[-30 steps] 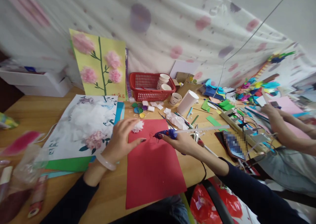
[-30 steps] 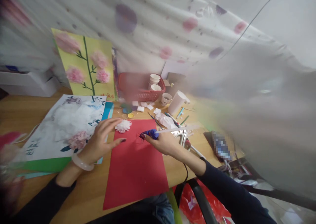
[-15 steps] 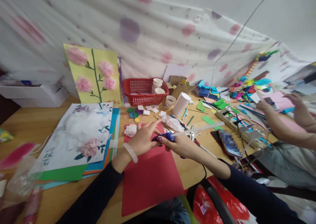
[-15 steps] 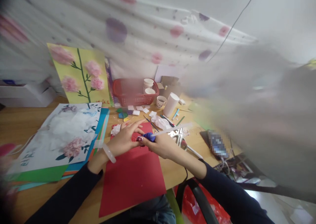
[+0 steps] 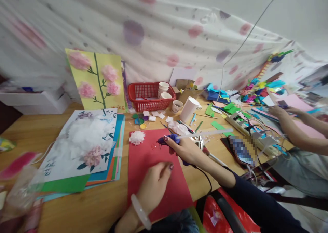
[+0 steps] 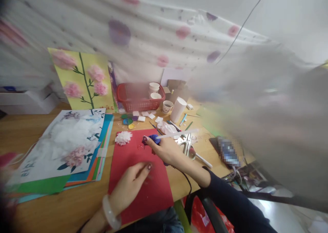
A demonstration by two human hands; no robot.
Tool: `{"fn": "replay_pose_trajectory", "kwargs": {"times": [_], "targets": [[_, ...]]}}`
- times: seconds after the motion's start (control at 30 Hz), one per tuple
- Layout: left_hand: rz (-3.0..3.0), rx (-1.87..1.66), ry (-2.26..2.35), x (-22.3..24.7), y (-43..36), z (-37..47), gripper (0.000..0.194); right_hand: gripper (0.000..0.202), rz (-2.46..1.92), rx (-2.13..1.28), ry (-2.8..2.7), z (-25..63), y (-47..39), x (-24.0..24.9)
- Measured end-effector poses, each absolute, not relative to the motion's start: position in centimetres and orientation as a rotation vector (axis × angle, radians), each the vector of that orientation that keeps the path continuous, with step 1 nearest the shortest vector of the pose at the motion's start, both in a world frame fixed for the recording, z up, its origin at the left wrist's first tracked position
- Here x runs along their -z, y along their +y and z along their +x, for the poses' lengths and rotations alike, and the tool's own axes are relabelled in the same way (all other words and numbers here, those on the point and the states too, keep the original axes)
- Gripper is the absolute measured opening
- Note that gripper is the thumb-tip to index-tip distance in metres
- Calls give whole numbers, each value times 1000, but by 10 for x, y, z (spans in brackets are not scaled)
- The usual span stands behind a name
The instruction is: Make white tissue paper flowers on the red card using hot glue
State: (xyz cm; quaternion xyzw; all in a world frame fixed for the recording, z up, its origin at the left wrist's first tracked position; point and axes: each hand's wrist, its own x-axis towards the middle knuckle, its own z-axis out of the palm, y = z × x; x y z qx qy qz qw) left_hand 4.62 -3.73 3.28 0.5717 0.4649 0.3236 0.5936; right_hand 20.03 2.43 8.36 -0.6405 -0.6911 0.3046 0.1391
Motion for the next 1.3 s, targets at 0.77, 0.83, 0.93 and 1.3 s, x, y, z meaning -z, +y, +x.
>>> {"fn": "replay_pose_trajectory", "kwargs": {"times": [0.77, 0.83, 0.93, 1.3], "targets": [[880, -851, 831, -7, -39, 97, 37, 47, -2432, 277, -1127, 468, -88, -5], [876, -855, 837, -7, -40, 96, 36, 54, -2494, 228, -1162, 473, -86, 10], [866, -861, 852, -7, -41, 95, 35, 72, -2465, 244, -1282, 477, -73, 15], [910, -855, 849, -3, -42, 93, 34, 95, -2566, 57, -1167, 492, -35, -6]]}}
